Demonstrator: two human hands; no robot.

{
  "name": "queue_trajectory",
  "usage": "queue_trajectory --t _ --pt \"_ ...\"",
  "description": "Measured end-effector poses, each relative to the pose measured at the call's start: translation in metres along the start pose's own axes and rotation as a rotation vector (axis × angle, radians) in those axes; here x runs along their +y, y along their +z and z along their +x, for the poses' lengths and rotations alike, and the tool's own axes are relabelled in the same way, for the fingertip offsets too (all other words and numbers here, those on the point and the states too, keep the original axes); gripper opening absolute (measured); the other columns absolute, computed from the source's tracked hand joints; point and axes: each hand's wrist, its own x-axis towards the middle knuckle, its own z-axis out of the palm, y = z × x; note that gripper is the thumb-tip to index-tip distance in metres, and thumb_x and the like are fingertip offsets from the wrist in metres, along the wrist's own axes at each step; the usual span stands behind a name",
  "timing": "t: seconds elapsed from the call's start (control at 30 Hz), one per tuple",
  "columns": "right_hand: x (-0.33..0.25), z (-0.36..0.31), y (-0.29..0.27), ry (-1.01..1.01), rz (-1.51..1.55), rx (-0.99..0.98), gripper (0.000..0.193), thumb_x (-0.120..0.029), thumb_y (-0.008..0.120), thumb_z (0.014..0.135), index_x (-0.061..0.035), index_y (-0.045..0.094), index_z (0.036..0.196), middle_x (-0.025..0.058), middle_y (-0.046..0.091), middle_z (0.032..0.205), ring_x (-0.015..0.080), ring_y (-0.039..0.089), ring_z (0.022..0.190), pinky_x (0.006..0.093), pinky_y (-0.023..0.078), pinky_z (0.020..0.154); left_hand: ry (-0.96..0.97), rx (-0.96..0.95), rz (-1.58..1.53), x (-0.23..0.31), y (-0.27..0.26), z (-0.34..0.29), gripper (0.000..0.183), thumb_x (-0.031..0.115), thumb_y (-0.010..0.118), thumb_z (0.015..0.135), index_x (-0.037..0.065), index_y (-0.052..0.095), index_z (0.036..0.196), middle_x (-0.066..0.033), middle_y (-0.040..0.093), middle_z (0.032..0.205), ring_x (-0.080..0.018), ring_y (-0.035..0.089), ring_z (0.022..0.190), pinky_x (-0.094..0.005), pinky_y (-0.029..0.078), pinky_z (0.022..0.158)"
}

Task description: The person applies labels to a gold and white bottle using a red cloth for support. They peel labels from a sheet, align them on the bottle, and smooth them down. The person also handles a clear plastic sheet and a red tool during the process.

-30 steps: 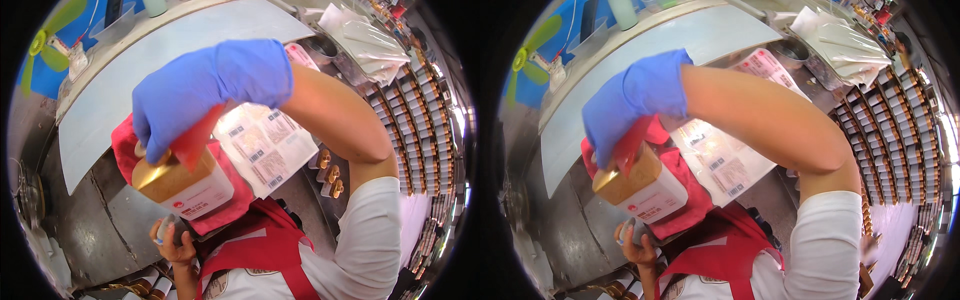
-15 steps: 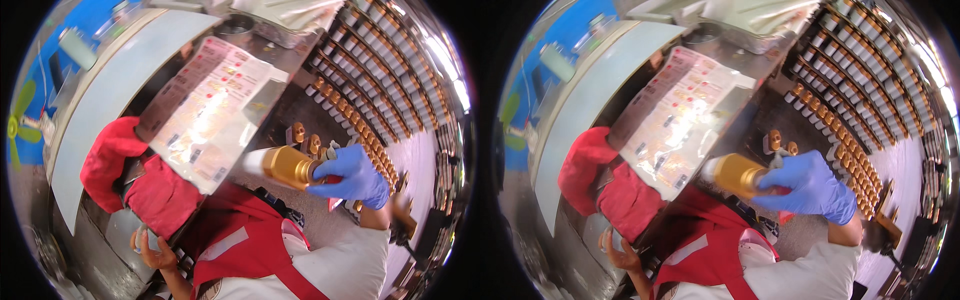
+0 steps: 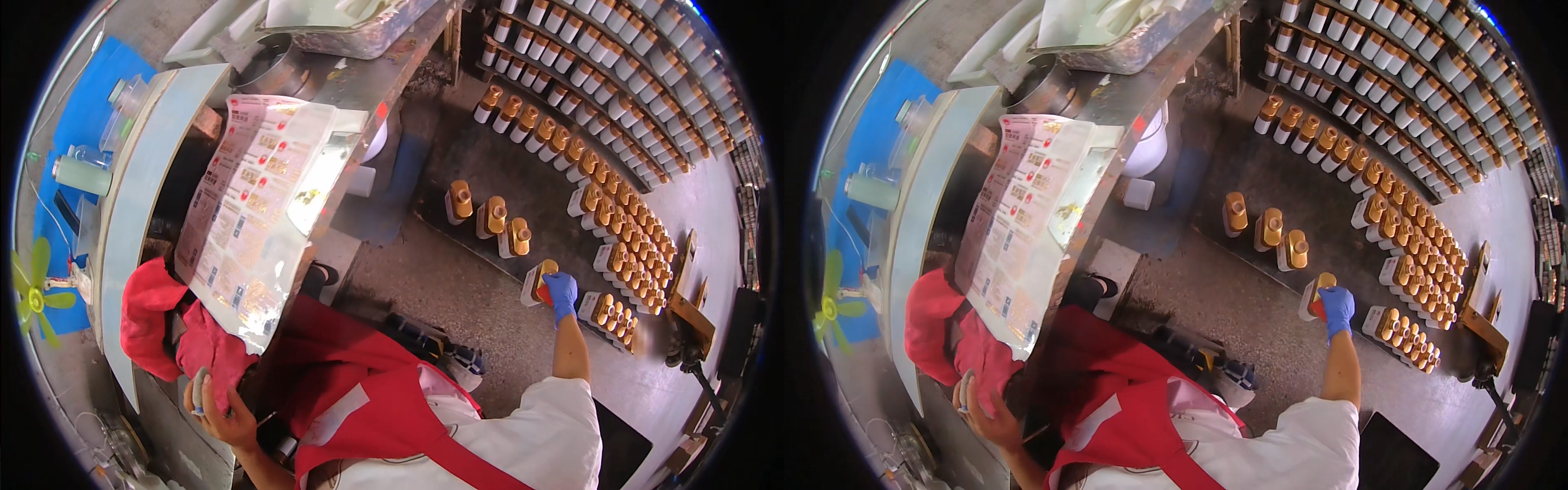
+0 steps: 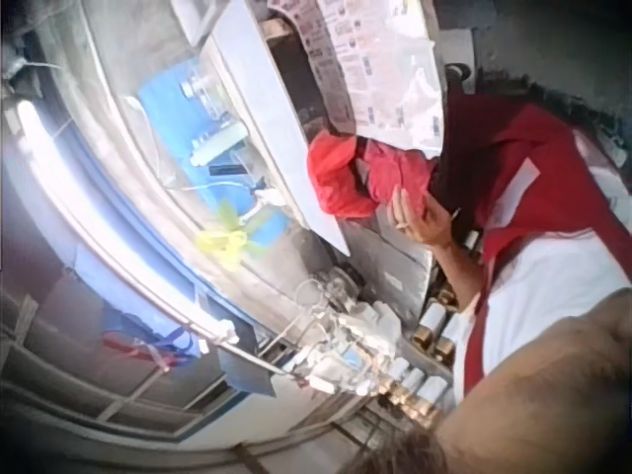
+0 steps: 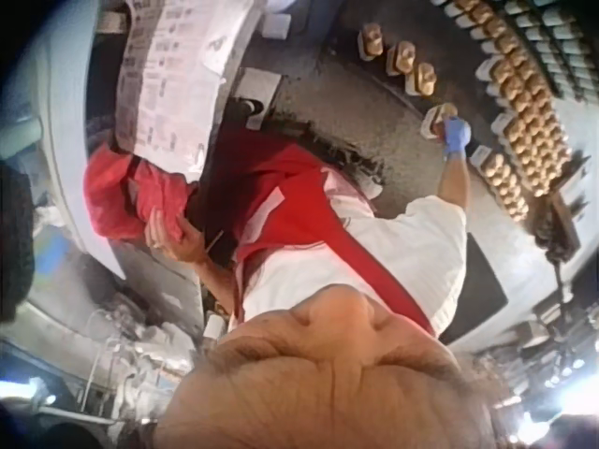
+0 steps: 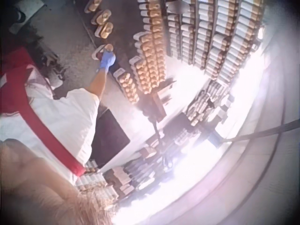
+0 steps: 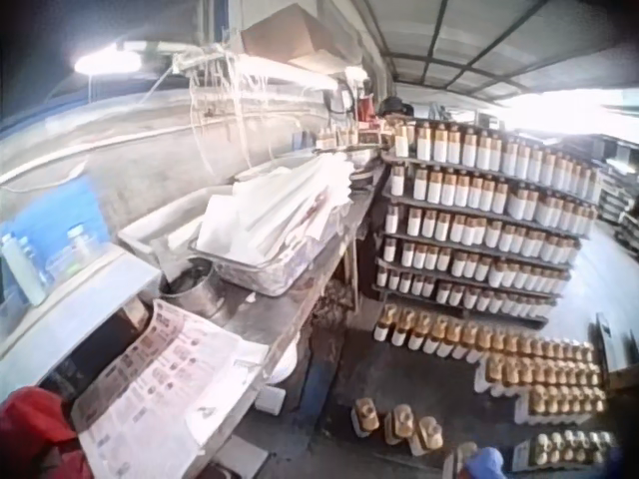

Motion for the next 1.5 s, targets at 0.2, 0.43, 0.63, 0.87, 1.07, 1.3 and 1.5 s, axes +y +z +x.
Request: queue_trajectory --t 0.2,0.43,0.63,0.87,1.07,1.3,1.5 --pt "0.037 0.053 0.054 0.185 0.094 0.027 0.040 -0.044 0.067 0.070 -0.0086 0.071 0.089 0.0171 0.067 0.087 0.0320 0.066 0.083 0.0382 0.051 0.073 0.005 -0.111 0.079 0.027 0.003 0.015 0.031 0.001 0.058 0.083 -0.005 0.054 0.113 -0.0180 0.059 0.111 -0.0374 0.052 0.103 -0.0465 0.039 0.091" --pt "0.043 0.085 0.073 0.233 0.149 0.025 0.041 -0.042 0.065 0.071 -0.0076 0.069 0.092 0.0188 0.066 0.088 0.0331 0.065 0.084 0.0395 0.050 0.073 0.013 -0.204 0.135 0.052 0.010 0.031 0.031 0.001 0.059 0.082 -0.001 0.056 0.112 -0.0175 0.059 0.111 -0.0378 0.053 0.103 -0.0463 0.040 0.091" --pt "0.023 0.088 0.063 0.027 0.139 0.083 0.037 -0.037 0.056 0.079 -0.0043 0.069 0.092 0.0206 0.065 0.087 0.0354 0.064 0.082 0.0406 0.049 0.070 -0.061 -0.198 0.145 0.046 0.001 0.013 0.032 0.004 0.064 0.078 0.001 0.059 0.110 -0.0169 0.061 0.110 -0.0376 0.054 0.102 -0.0458 0.041 0.090" --pt "-0.127 0.015 0.014 -0.060 1.231 -0.425 0.027 -0.019 0.052 0.088 0.0001 0.065 0.103 0.0044 0.062 0.093 0.0163 0.058 0.081 0.0293 0.048 0.072 -0.108 -0.068 0.200 0.027 -0.038 -0.002 0.031 0.012 0.070 0.073 0.006 0.061 0.102 -0.0125 0.062 0.094 -0.0320 0.057 0.089 -0.0407 0.046 0.080" --pt "-0.329 -0.139 -0.104 -0.828 0.978 -0.393 0.025 -0.018 0.057 0.087 0.0024 0.065 0.099 0.0083 0.062 0.079 0.0194 0.055 0.061 0.0348 0.046 0.057 -0.615 0.023 0.547 -0.002 -0.160 -0.081 0.031 0.015 0.069 0.073 0.009 0.063 0.103 -0.0125 0.061 0.080 -0.0311 0.057 0.080 -0.0389 0.047 0.076" --pt "-0.429 -0.288 -0.159 -1.291 0.682 -0.662 0.026 -0.023 0.057 0.088 0.0001 0.067 0.095 0.0042 0.058 0.069 0.0089 0.044 0.054 0.0241 0.035 0.051 -1.317 0.357 1.541 -0.025 -0.371 -0.174 0.036 0.031 0.062 0.083 0.009 0.057 0.111 -0.0177 0.058 0.095 -0.0326 0.060 0.085 -0.0422 0.049 0.069" --pt "-0.451 -0.324 -0.135 -1.552 0.400 -0.805 0.020 -0.014 0.053 0.087 -0.0040 0.065 0.099 0.0049 0.059 0.073 0.0139 0.048 0.059 0.0260 0.038 0.053 -1.881 0.280 1.721 -0.035 -0.506 -0.270 0.056 0.054 0.058 0.080 0.010 0.056 0.116 -0.0201 0.059 0.104 -0.0354 0.061 0.092 -0.0452 0.049 0.076"
